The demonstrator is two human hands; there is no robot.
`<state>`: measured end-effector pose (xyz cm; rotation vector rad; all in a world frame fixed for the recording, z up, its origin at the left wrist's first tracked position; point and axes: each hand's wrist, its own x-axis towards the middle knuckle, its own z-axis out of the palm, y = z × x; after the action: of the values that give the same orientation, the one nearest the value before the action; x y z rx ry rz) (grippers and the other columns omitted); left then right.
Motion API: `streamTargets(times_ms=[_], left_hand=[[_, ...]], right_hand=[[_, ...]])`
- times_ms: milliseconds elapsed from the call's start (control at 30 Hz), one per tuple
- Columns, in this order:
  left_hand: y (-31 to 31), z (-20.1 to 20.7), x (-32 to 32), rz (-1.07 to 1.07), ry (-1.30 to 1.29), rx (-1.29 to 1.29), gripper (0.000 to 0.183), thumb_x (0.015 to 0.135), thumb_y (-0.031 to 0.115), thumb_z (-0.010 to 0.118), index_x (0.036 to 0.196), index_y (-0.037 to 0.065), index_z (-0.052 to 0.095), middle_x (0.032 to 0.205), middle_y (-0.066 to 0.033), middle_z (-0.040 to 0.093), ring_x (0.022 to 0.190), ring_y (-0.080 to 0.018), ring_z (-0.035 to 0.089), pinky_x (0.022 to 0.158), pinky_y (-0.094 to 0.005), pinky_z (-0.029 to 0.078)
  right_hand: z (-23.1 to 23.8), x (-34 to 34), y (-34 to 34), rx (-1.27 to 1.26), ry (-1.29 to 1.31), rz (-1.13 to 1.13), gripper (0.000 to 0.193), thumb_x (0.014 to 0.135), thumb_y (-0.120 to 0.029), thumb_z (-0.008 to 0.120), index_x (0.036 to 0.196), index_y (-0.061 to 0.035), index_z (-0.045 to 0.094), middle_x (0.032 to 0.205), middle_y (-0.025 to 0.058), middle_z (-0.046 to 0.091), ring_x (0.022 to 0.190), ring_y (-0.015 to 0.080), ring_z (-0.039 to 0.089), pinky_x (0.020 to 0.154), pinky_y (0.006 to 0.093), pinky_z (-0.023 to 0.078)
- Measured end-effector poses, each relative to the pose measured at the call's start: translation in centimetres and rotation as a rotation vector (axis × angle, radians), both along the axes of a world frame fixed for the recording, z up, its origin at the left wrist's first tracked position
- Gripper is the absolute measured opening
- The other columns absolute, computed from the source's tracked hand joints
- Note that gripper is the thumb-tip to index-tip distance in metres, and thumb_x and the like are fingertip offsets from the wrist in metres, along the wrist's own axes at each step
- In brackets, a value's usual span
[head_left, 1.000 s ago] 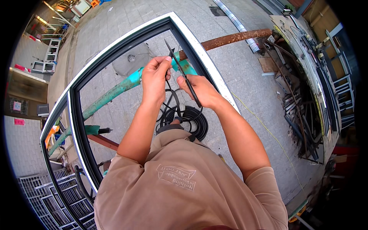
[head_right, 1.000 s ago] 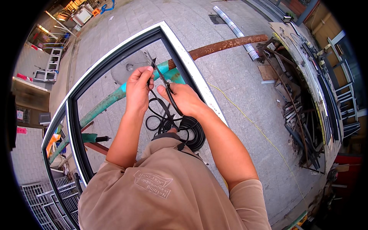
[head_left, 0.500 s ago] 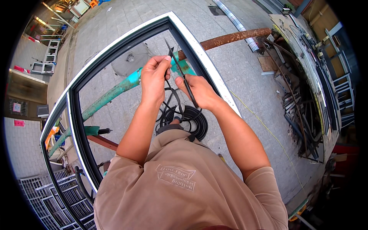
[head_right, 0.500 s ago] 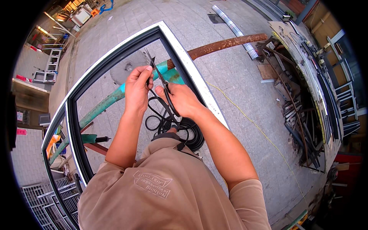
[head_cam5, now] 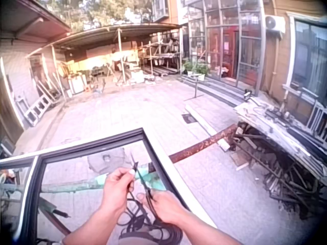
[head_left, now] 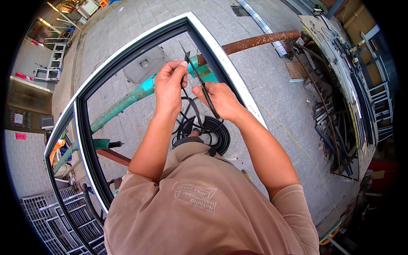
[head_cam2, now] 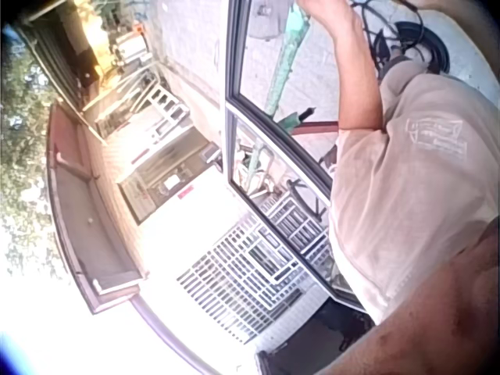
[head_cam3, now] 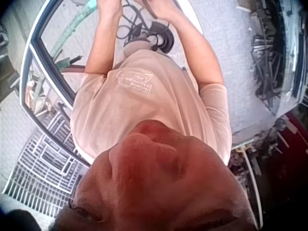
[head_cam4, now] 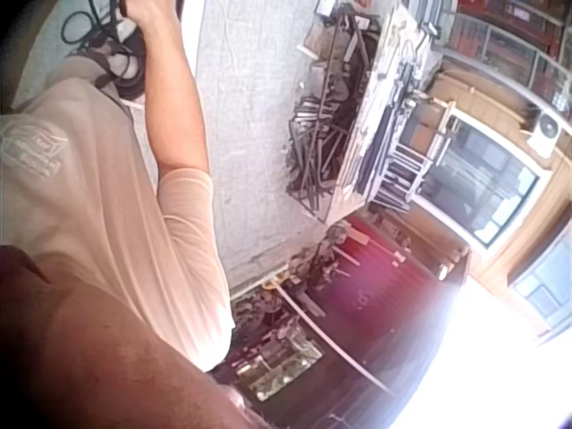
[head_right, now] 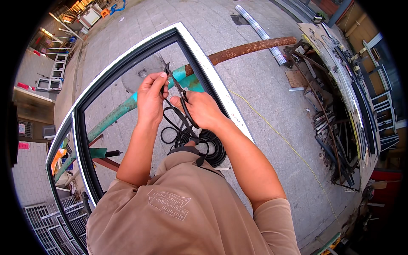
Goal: The person installs a black rubber seal into the frame of a white window using their hands and trims the excess rubber with shears.
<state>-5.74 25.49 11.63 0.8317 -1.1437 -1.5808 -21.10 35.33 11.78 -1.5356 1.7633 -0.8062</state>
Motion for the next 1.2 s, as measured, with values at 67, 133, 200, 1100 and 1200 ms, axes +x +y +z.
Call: streamTargets(times_ms=[67,133,200,1100,1200], left_hand=[[0.1,0.0,-0.1,0.048,0.014,0.008,0.012,0.105,0.014,0.076,0.107,0.002,0.072,0.085,-0.0004,0.066,0.07,-0.0077,0.054,0.064,-0.025,0.045],[0.1,-0.1,-0.1,0.04,0.017,0.008,0.014,0.106,0.015,0.076,0.109,0.002,0.072,0.086,-0.0002,0.066,0.071,-0.0078,0.054,0.064,-0.0254,0.045],[0.1,-0.3,0.0,0.023,0.026,0.011,0.016,0.108,0.016,0.074,0.112,0.001,0.072,0.087,-0.0001,0.065,0.072,-0.0079,0.055,0.065,-0.0256,0.046],[-1.1,-3.0,-0.9,-0.272,0.587,0.294,0.029,0.119,0.026,0.055,0.133,0.001,0.062,0.107,-0.0058,0.062,0.09,-0.015,0.054,0.079,-0.0302,0.049],[-1.4,-3.4,-1.2,-0.232,0.575,0.271,0.032,0.119,0.027,0.054,0.135,0.0,0.061,0.112,-0.0072,0.064,0.098,-0.0172,0.059,0.088,-0.0329,0.053]], right_hand=[[0.4,0.1,0.0,0.004,0.008,0.006,0.083,0.105,-0.072,0.059,0.086,0.0071,0.073,0.081,0.0312,0.071,0.087,0.052,0.072,0.081,0.0565,0.055],[0.2,0.3,0.0,-0.004,0.011,-0.015,0.083,0.104,-0.072,0.06,0.085,0.0071,0.073,0.081,0.0313,0.071,0.086,0.0523,0.071,0.08,0.0565,0.055],[-0.8,0.4,-0.1,-0.04,-0.006,-0.049,0.081,0.104,-0.072,0.061,0.083,0.0063,0.071,0.075,0.0283,0.067,0.077,0.0471,0.068,0.073,0.0534,0.053],[-1.4,-0.1,-0.4,0.068,-0.561,-0.179,0.02,0.096,-0.024,0.08,0.098,-0.005,0.072,0.077,-0.0011,0.063,0.068,0.0091,0.054,0.061,0.0286,0.041],[-1.8,0.5,-0.4,-0.042,-0.555,-0.237,0.019,0.098,-0.021,0.078,0.097,-0.0029,0.072,0.085,0.0016,0.07,0.074,0.0088,0.058,0.067,0.0285,0.046]])
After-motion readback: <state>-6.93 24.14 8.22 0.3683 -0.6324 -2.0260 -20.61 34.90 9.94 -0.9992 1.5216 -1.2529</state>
